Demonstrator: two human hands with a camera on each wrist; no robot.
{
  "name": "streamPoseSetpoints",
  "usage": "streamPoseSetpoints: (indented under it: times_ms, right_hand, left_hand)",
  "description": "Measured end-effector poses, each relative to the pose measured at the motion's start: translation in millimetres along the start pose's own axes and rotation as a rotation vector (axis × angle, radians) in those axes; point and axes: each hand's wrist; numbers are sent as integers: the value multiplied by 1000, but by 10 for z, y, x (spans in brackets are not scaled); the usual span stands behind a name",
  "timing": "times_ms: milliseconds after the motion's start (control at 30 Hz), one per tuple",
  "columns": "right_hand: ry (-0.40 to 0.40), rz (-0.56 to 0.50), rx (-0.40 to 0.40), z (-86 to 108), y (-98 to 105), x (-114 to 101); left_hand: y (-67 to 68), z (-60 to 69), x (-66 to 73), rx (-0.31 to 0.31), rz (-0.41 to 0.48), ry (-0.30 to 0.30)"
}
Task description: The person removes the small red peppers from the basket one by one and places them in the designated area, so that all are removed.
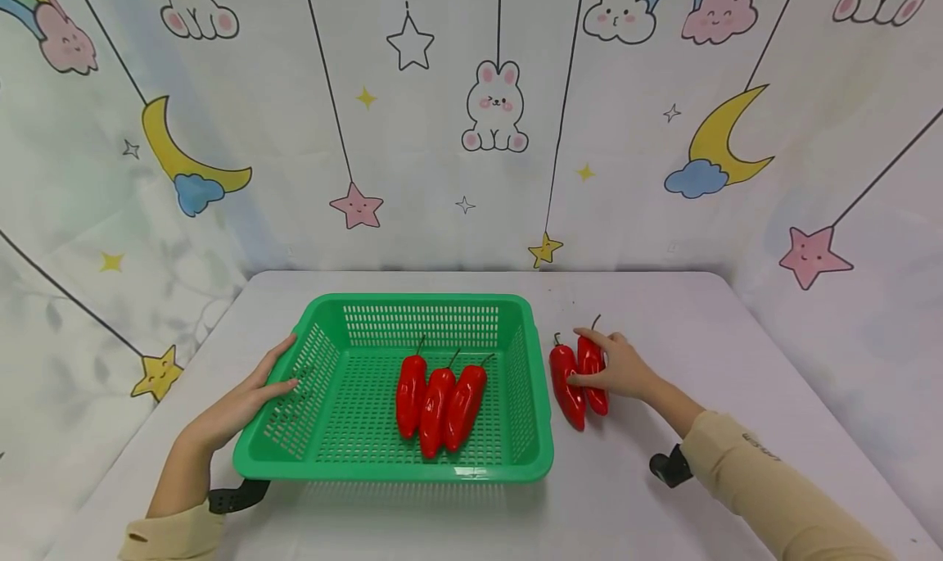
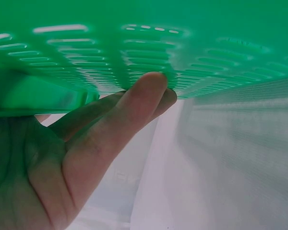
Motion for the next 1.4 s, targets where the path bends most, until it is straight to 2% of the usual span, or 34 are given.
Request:
streamPoseSetpoints:
  times_ms: [567, 800, 1400]
  right_hand:
    - [-47, -31, -97, -50, -38, 84]
    - [-35, -69, -153, -56, -31, 94]
    - [-22, -64, -173, -40, -40, 99]
  left_hand:
    - [-5, 5, 5, 3, -8, 0]
    - [-8, 12, 2, -2, -12, -1]
    - [-6, 1, -10, 2, -6, -10]
Point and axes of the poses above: each hand's wrist, its own z-axis away from the middle knuckle, its own y-axis out of the back of the hand, x = y × z, and after that the axes turned 12 degrees about -x, right-handed
